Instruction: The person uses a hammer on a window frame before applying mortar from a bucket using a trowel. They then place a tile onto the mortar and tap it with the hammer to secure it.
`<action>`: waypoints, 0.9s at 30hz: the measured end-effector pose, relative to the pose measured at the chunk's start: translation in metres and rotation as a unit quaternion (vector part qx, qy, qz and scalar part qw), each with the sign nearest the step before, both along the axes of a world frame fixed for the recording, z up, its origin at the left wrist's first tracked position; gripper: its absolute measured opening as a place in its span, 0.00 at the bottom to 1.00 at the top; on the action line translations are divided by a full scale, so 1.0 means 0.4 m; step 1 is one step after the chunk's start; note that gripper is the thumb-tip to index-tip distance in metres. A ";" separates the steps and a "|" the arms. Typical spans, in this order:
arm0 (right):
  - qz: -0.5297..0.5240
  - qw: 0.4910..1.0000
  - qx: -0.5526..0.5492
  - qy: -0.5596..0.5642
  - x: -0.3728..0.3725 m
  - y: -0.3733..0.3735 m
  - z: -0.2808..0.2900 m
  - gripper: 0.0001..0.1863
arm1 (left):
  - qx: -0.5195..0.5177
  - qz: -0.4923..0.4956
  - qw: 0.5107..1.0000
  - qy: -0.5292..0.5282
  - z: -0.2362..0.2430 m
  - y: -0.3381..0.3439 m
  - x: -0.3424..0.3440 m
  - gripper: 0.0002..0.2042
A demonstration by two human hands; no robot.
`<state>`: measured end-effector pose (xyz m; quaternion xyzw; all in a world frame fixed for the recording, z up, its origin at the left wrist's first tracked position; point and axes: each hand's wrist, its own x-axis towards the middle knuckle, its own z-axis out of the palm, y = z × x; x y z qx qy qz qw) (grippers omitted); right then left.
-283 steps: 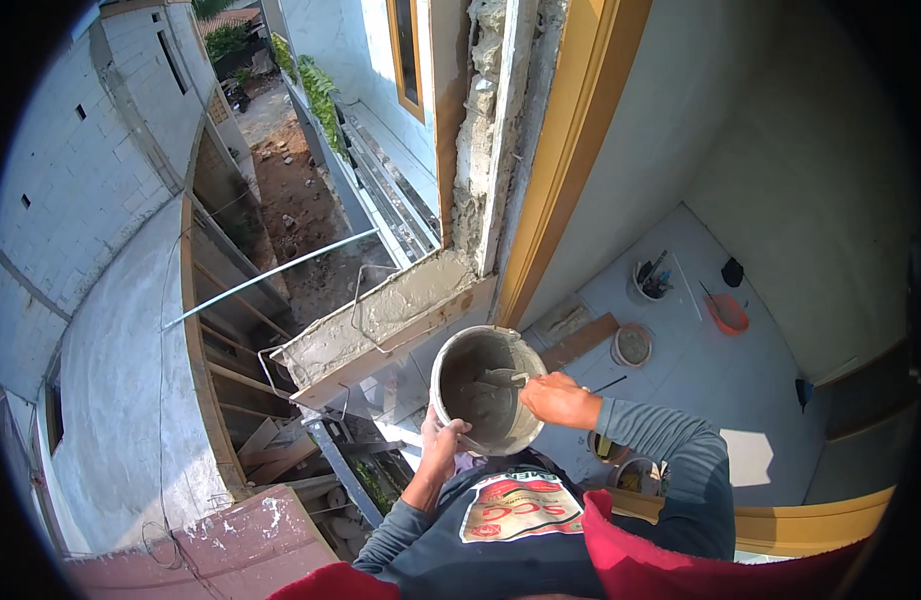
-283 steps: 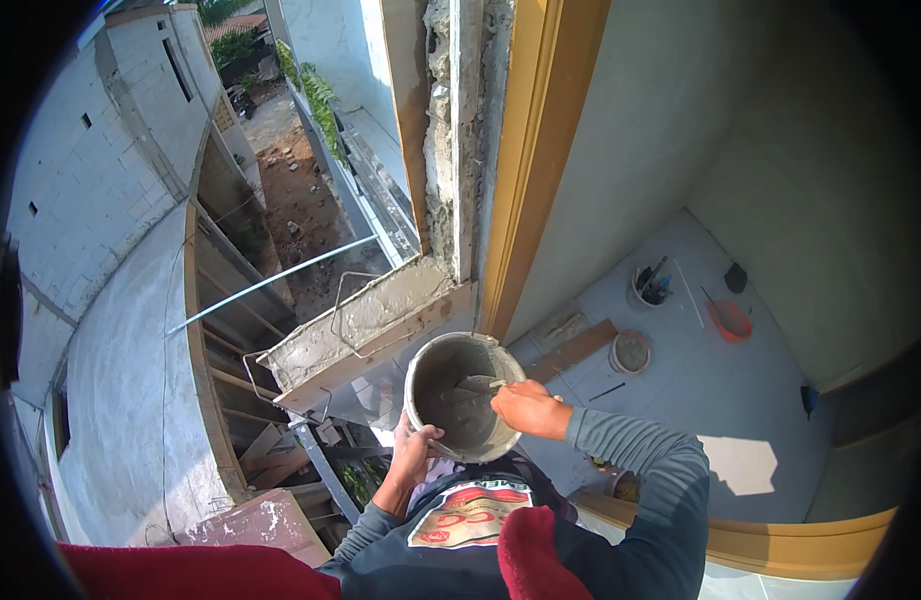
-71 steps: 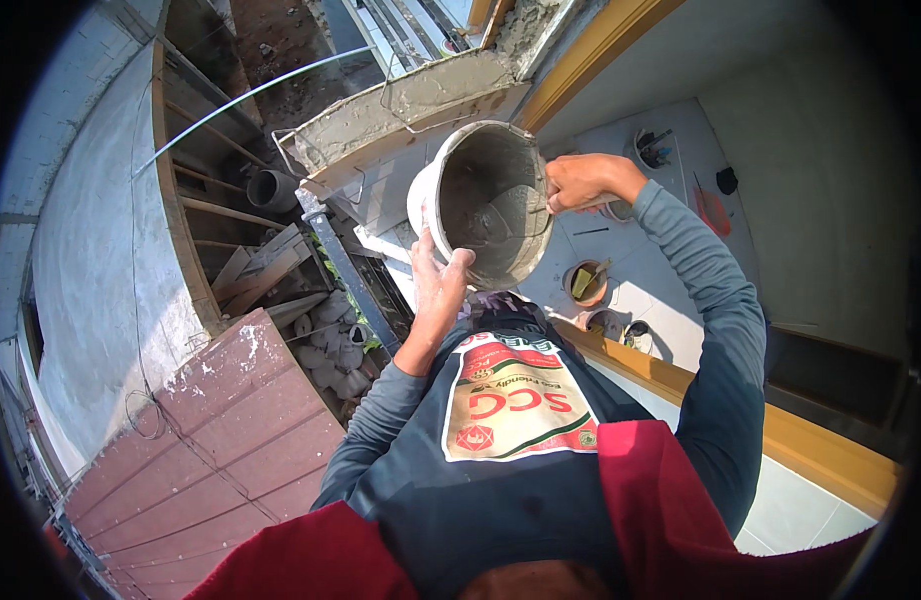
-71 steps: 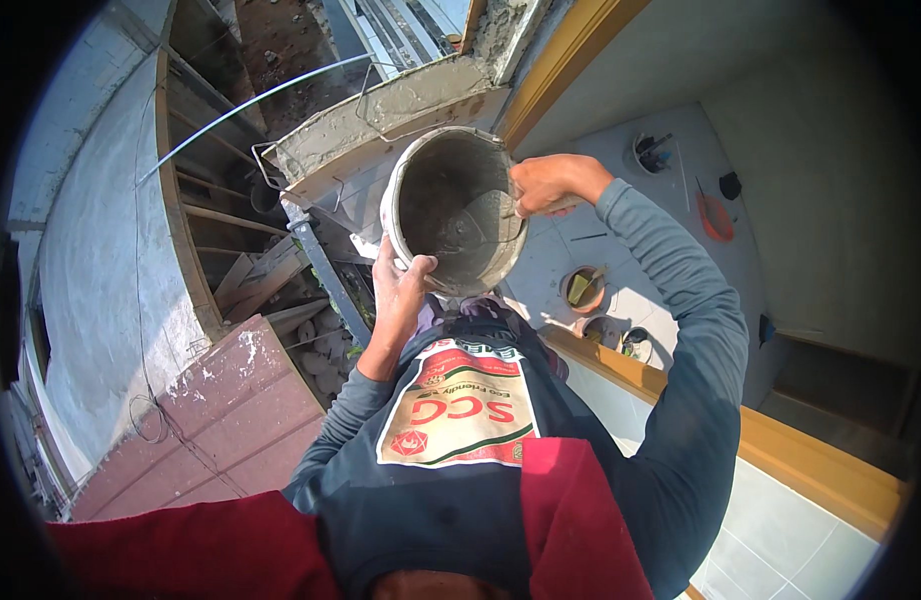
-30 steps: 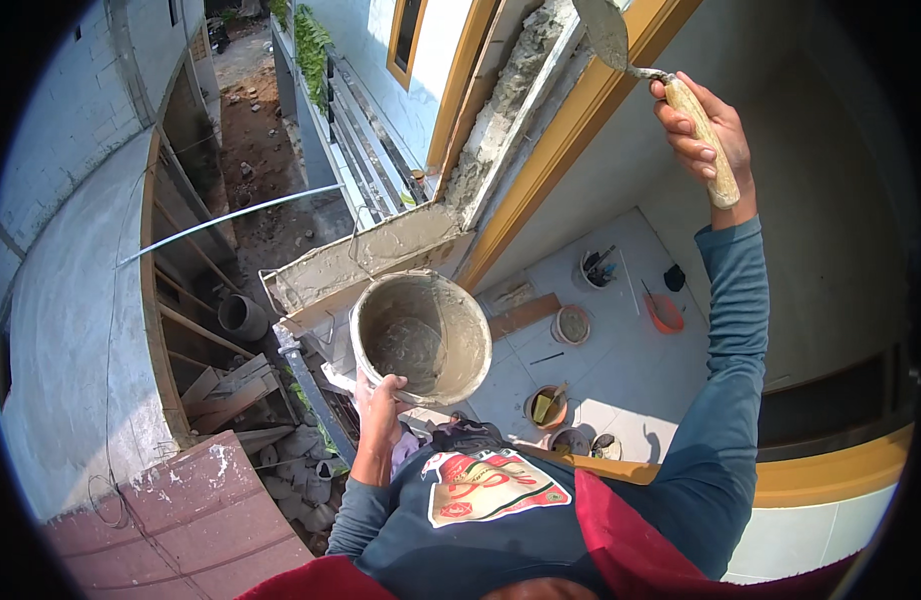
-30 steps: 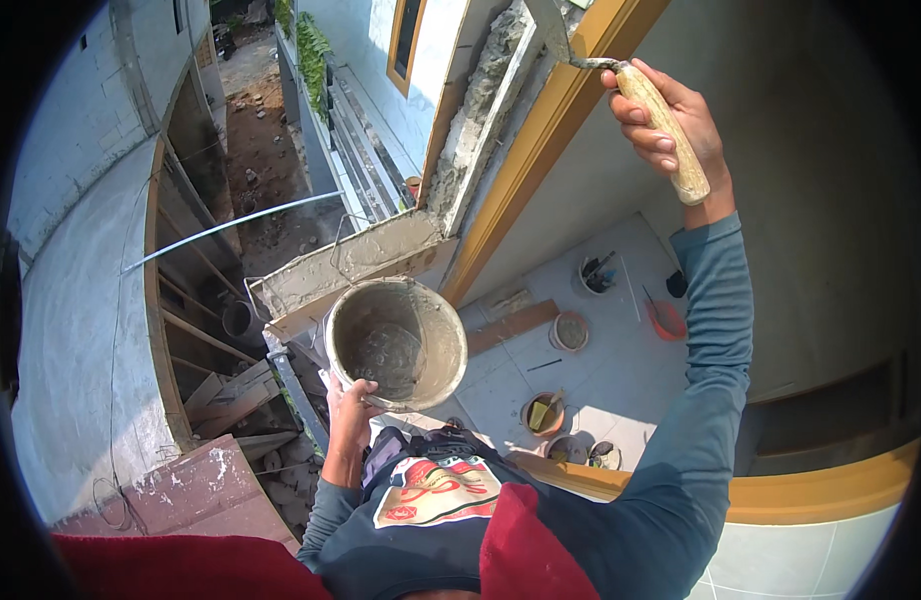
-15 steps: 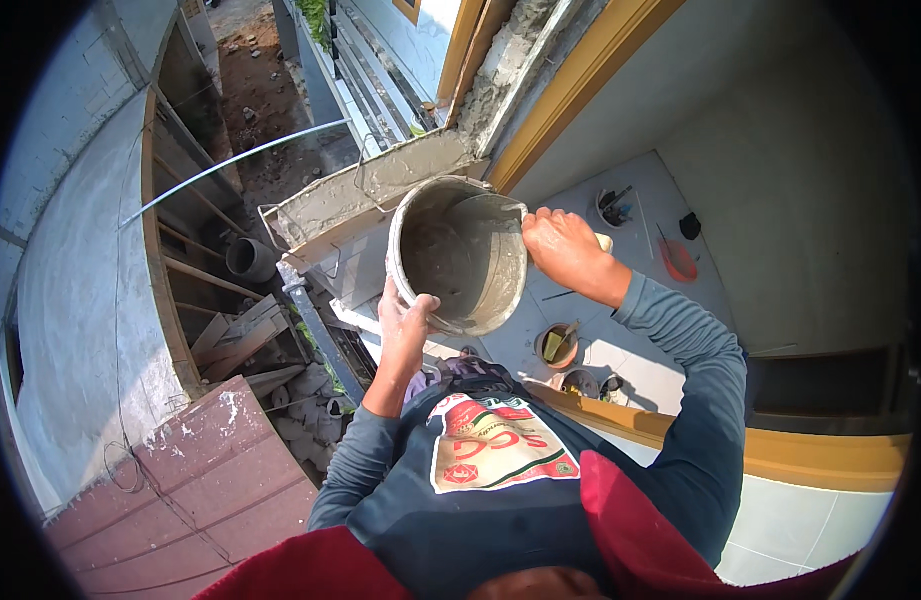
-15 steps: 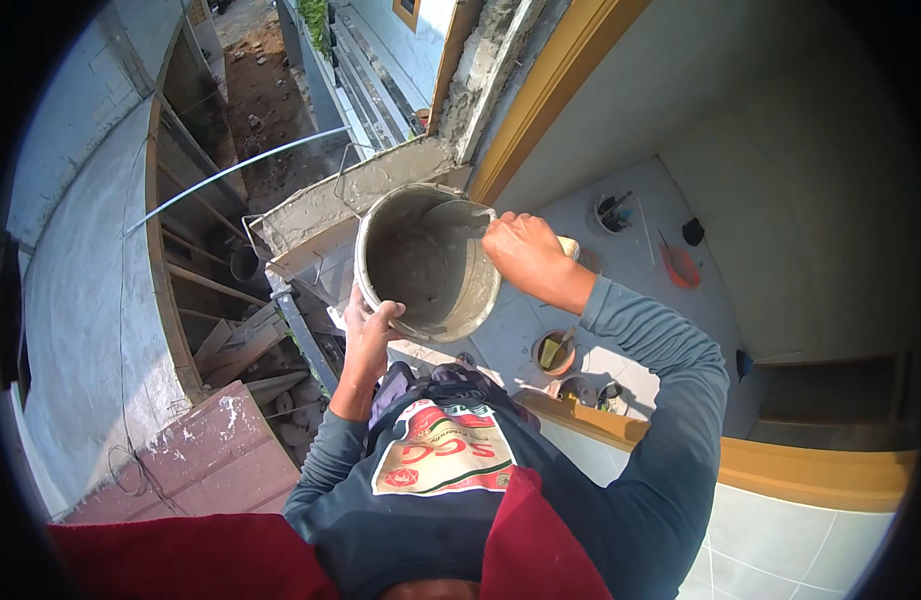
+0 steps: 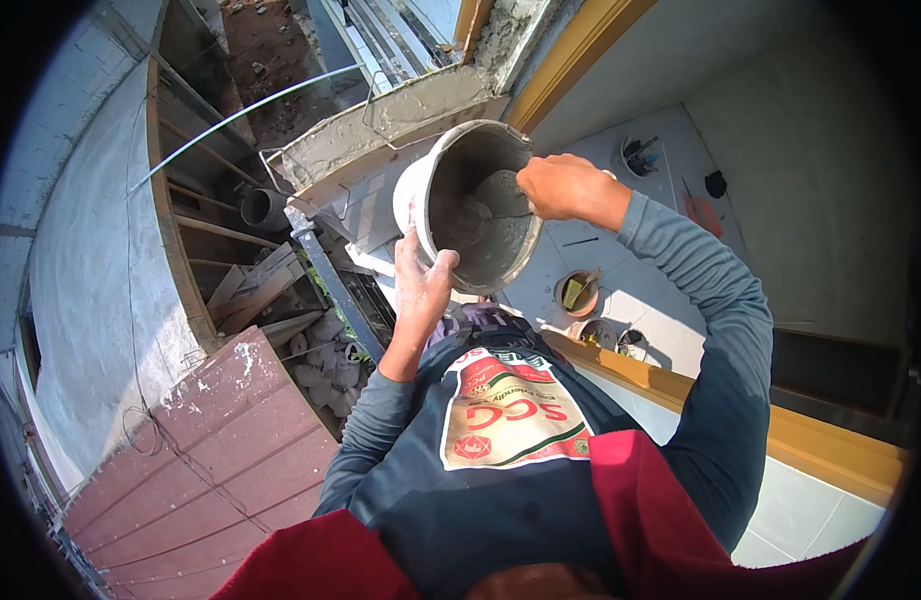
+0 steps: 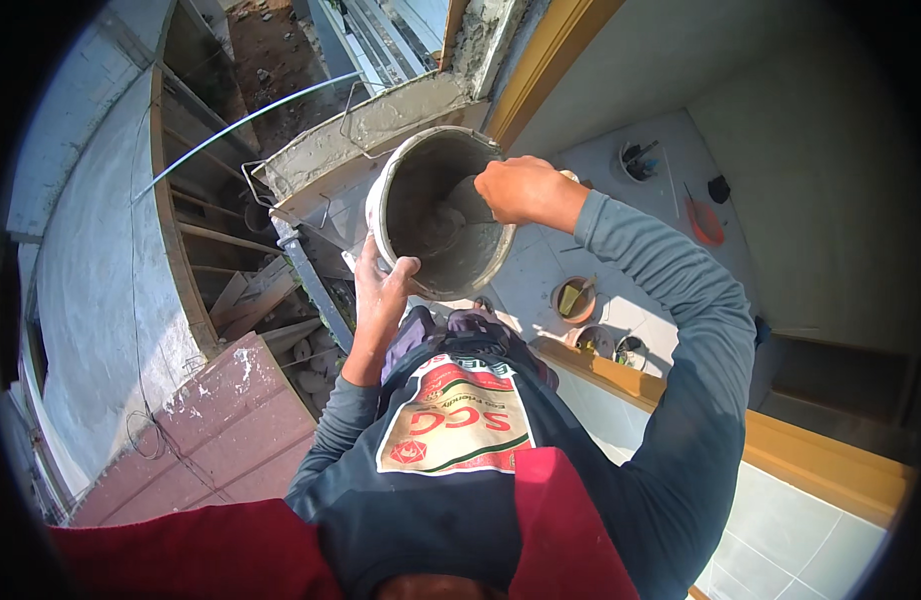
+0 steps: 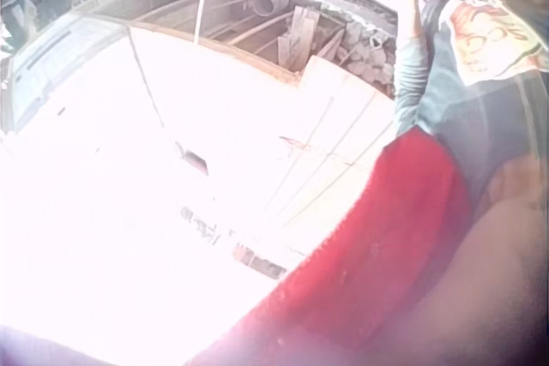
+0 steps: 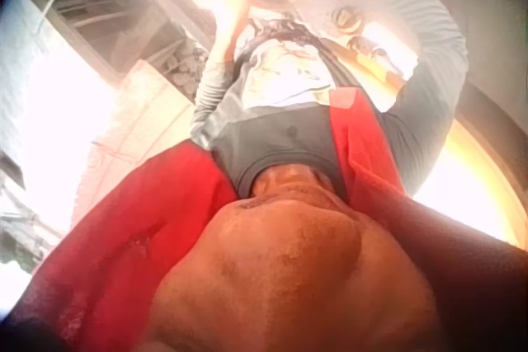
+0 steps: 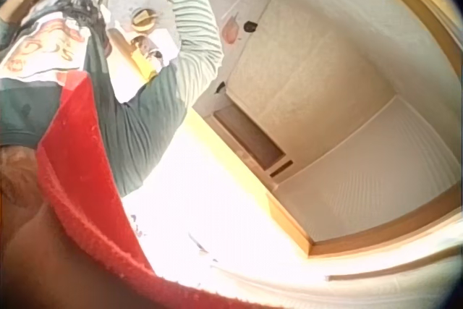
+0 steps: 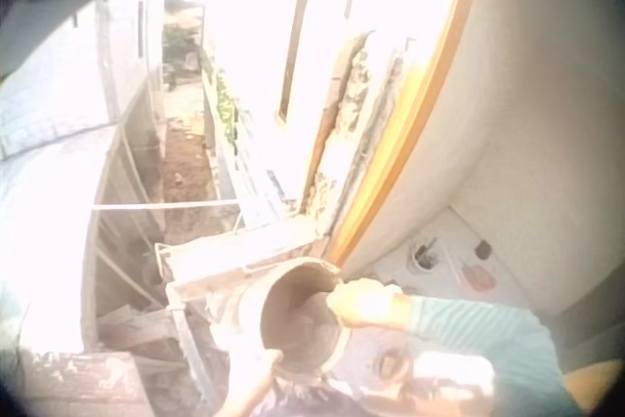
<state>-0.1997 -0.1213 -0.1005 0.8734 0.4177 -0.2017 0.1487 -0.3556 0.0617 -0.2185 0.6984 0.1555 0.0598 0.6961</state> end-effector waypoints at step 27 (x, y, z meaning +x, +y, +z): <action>-0.305 0.656 0.394 0.567 -0.012 -0.045 0.379 0.22 | -0.263 0.112 0.957 0.056 0.046 0.095 -0.089 0.29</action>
